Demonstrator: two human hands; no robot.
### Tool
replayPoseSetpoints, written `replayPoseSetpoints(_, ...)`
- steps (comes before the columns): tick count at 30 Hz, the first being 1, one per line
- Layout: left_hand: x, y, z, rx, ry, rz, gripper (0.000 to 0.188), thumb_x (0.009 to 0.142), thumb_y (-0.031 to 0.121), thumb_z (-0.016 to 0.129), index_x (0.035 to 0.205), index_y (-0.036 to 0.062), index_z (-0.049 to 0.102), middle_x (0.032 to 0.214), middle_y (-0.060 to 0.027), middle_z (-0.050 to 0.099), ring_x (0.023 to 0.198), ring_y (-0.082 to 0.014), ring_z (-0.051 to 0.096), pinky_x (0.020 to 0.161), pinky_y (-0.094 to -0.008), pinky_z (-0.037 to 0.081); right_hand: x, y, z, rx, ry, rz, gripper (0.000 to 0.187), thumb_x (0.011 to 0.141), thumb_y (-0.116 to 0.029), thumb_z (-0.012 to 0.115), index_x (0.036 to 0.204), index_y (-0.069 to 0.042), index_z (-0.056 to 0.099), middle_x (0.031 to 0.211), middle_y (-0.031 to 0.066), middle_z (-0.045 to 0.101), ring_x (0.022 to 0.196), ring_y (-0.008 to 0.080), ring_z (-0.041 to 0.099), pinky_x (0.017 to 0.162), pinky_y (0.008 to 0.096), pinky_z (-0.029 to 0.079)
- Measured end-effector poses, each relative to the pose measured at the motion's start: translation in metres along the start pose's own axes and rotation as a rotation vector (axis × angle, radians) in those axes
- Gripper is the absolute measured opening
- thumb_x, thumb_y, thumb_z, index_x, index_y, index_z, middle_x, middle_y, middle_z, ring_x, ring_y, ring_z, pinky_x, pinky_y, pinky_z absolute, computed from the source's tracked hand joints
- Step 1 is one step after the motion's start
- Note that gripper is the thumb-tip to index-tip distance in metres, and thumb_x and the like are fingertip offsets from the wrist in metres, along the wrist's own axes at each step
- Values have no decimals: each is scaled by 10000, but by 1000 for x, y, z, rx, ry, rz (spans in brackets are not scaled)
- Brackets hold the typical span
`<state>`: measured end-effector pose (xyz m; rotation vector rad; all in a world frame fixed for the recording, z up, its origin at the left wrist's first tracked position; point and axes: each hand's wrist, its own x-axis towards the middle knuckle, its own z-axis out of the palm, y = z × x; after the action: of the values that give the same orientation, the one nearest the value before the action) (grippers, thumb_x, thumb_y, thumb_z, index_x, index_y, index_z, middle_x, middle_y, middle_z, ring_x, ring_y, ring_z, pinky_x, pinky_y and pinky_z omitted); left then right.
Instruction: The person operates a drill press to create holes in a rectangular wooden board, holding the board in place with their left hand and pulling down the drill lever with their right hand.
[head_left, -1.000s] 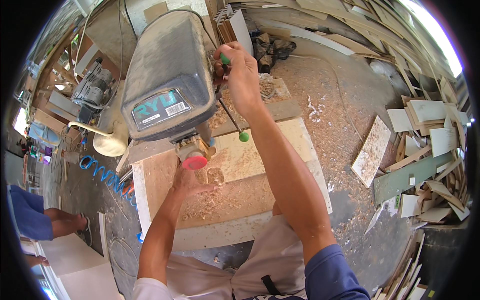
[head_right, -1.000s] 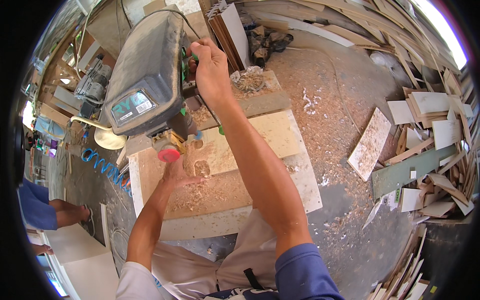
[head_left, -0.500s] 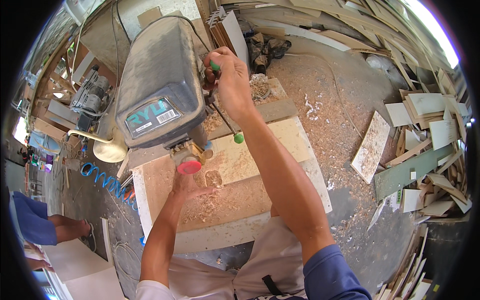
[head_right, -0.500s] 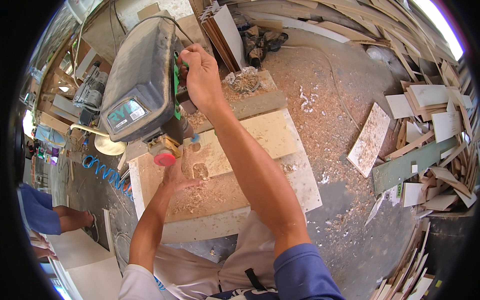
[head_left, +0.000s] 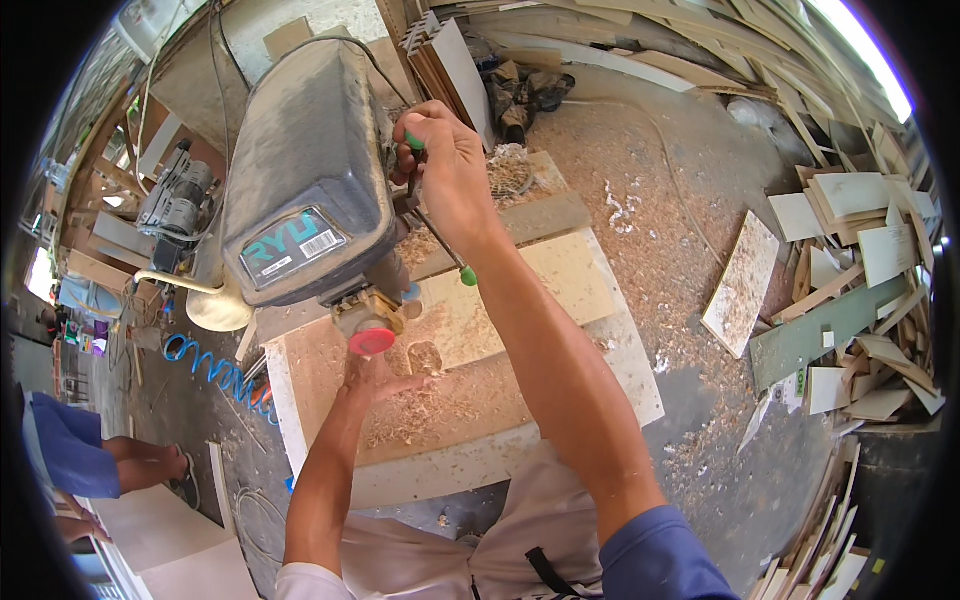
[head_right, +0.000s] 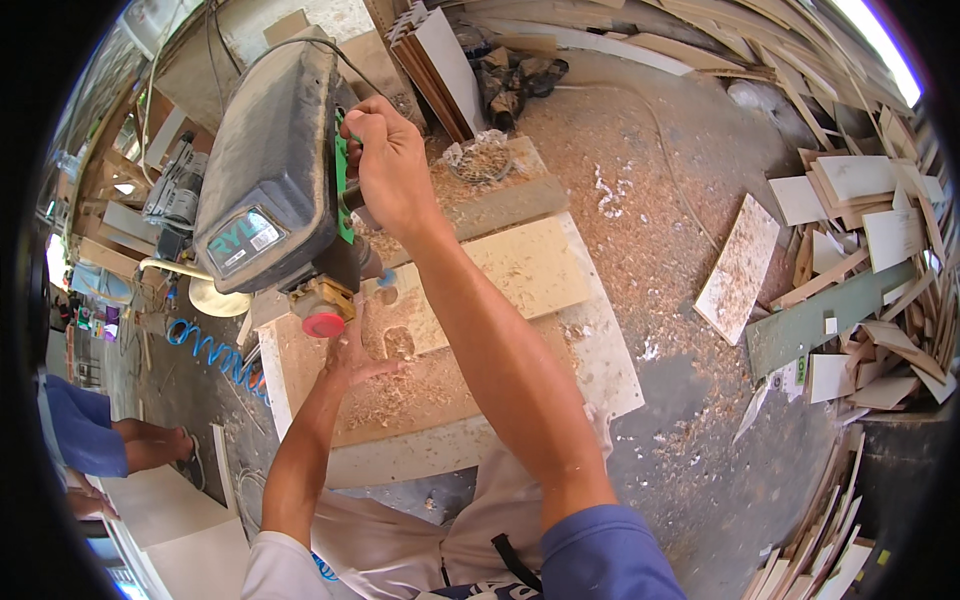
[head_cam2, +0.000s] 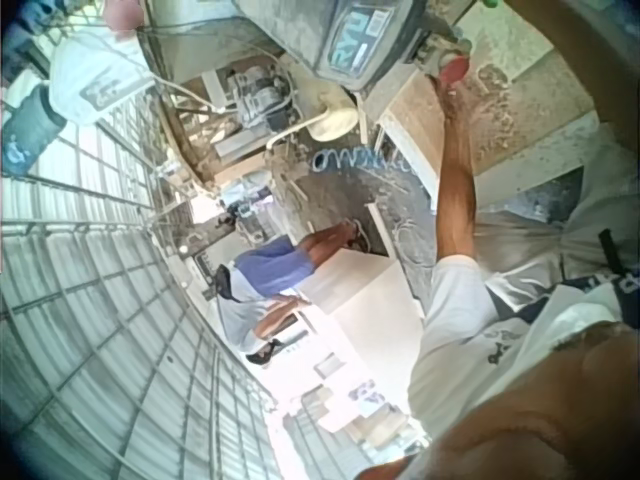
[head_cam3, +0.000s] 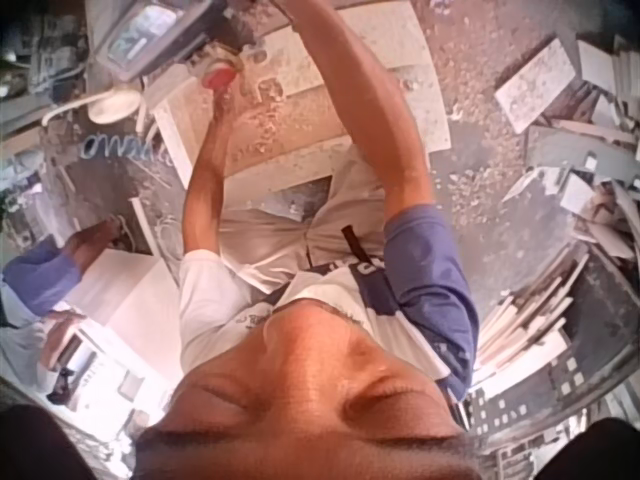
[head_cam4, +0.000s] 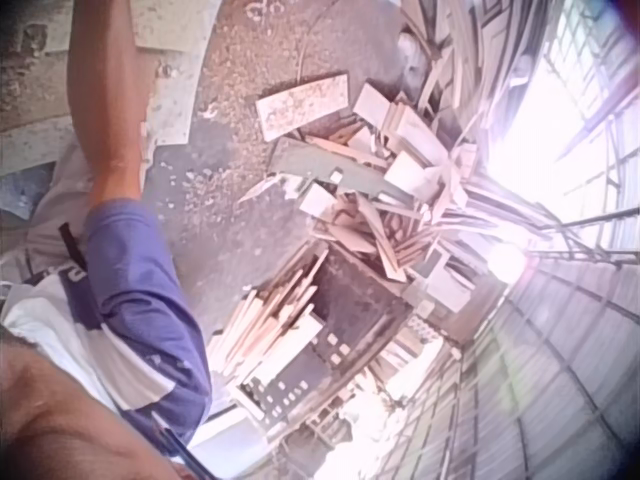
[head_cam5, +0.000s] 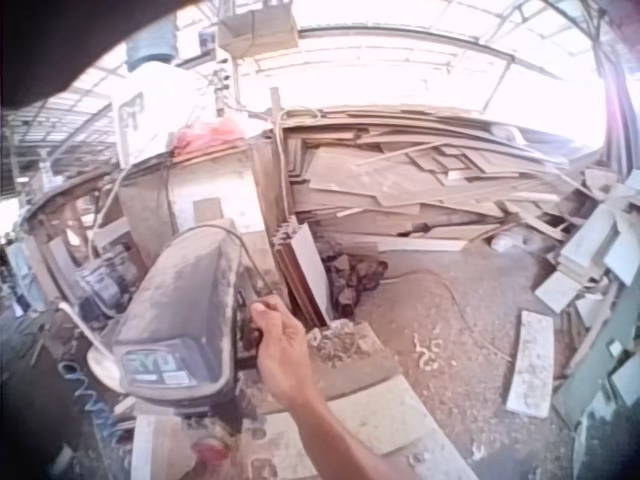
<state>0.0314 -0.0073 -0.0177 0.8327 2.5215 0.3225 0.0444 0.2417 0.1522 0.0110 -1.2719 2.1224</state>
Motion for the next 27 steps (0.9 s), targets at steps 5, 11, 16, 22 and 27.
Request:
replayPoseSetpoints(5, -2, 4, -4, -111, -3, 35, 1502, 505, 458, 955, 1598, 51, 9, 1583, -274, 285, 1466, -394, 317, 1213, -427, 274, -3, -3, -2, -56, -2, -20, 254, 996, -231, 476, 876, -28, 570, 743, 1, 505, 664, 79, 479, 608, 272, 466)
replayPoseSetpoints(11, 0, 3, -3, -52, -38, -11, 1497, 507, 447, 954, 1596, 40, 11, 1566, -283, 320, 1462, -387, 332, 1211, -419, 276, -5, -3, -3, -39, -6, -36, 260, 998, -226, 473, 875, -19, 572, 733, 7, 506, 650, 85, 482, 609, 274, 465)
replayPoseSetpoints(16, -2, -4, 0, -77, -8, -2, 1496, 501, 451, 955, 1596, 33, 26, 1588, -281, 276, 1479, -379, 301, 1220, -416, 256, -7, 0, 1, -84, -11, -47, 259, 994, -217, 473, 873, -11, 575, 725, 16, 513, 644, 91, 491, 615, 276, 464)
replayPoseSetpoints(22, 0, 5, -4, -74, -9, 13, 1502, 496, 451, 957, 1594, 24, 26, 1610, -266, 232, 1499, -367, 259, 1228, -418, 237, -8, -6, -4, -72, 5, -47, 258, 987, -215, 475, 886, -4, 582, 732, 22, 529, 648, 99, 515, 623, 280, 452)
replayPoseSetpoints(27, 2, -1, 0, -76, -12, 6, 1494, 500, 451, 955, 1594, 26, 30, 1594, -260, 276, 1479, -384, 299, 1223, -427, 251, -10, -2, -3, -55, -1, -51, 257, 984, -216, 477, 887, -3, 581, 737, 24, 535, 651, 102, 527, 629, 279, 443)
